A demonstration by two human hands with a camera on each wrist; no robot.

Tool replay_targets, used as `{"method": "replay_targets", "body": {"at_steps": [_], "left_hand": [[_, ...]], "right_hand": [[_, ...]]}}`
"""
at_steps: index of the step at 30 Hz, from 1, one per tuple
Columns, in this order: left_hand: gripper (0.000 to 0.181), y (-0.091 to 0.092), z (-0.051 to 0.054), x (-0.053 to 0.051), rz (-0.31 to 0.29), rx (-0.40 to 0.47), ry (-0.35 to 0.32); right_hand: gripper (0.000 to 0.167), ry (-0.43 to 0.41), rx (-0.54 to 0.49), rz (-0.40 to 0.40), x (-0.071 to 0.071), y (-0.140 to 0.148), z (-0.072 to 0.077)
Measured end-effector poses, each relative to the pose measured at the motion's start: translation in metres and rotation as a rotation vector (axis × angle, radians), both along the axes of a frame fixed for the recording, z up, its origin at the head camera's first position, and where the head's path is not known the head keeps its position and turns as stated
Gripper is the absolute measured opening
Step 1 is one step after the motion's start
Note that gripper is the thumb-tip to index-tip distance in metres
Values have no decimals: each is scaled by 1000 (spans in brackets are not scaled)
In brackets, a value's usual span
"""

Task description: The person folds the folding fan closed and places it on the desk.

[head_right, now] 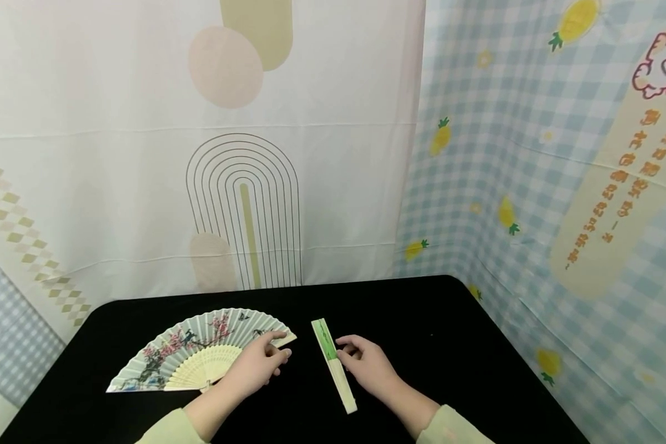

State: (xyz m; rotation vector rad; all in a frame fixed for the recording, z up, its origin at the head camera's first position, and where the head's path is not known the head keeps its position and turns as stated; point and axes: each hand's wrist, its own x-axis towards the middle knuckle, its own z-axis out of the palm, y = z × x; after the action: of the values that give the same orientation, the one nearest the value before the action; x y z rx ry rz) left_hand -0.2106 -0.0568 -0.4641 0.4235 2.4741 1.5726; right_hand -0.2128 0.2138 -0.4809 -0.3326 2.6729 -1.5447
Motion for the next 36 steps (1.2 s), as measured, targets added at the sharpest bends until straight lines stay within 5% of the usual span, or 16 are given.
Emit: {"method": "replay_targets", "body": {"at_steps": [9, 21, 36], "left_hand": [[46, -8, 10, 16, 106, -208, 128], [39, -27, 7, 15, 220, -431, 396], [56, -52, 0, 21, 270, -572, 474]], "right_hand": [[29, 124, 104, 12, -1, -14, 7], [45, 259, 324, 51, -9, -19, 1], [71, 299, 497, 149, -11, -27, 5]]}}
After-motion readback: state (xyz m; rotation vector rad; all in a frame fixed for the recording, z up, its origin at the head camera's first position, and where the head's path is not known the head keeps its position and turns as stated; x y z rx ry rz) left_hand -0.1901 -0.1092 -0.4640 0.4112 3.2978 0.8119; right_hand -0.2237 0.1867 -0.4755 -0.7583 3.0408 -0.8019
